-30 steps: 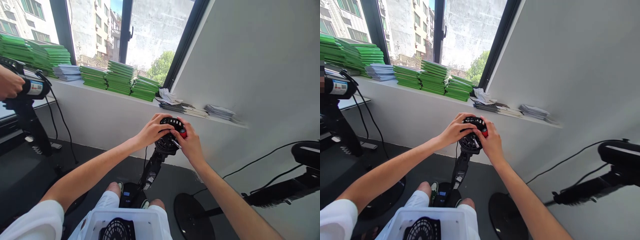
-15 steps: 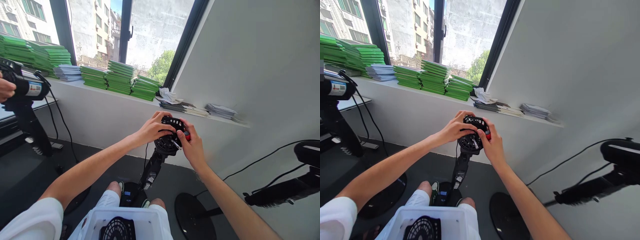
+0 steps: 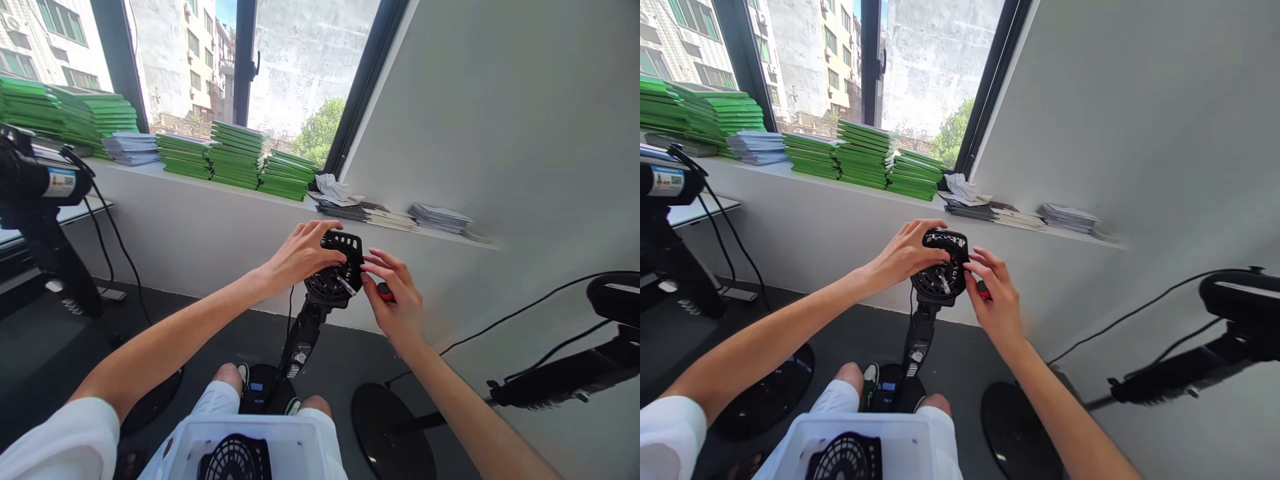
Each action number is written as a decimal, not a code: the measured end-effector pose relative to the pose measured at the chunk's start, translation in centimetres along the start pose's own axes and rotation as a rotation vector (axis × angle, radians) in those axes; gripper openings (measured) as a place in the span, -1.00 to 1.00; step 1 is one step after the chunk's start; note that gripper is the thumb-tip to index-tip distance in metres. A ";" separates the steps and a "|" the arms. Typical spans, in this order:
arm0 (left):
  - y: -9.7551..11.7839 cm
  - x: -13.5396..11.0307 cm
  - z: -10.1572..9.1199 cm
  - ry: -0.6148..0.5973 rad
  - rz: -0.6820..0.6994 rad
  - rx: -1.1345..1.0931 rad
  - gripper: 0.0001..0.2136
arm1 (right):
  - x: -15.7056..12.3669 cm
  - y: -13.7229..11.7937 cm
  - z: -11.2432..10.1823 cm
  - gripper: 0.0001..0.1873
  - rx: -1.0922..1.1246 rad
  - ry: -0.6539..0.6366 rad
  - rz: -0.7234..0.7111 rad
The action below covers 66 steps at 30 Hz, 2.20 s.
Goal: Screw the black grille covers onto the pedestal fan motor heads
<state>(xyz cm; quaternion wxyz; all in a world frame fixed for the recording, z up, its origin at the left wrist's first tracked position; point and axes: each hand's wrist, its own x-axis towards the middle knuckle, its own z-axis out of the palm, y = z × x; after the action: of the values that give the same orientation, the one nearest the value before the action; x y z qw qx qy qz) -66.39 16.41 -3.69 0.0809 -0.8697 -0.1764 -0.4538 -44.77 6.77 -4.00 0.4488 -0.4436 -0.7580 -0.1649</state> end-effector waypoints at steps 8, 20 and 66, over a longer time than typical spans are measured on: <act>0.2 0.6 -0.3 0.002 0.161 0.114 -0.77 | -0.3 0.2 0.2 -0.82 -0.001 0.028 -0.055; 1.3 0.4 0.5 0.319 -0.186 -0.541 -0.76 | 4.3 -3.1 -1.3 -0.90 -0.032 -0.046 -0.202; -0.4 0.4 3.8 0.194 -0.373 -0.871 -0.72 | 7.6 -0.7 1.0 -0.87 -0.283 -0.384 0.064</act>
<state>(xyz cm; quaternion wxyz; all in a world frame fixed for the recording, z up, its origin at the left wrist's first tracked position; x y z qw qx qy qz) -63.50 18.02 -5.55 -0.3574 -0.7300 -0.1147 -0.5712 -47.43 11.02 1.89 0.2348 -0.5492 -0.7843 -0.1676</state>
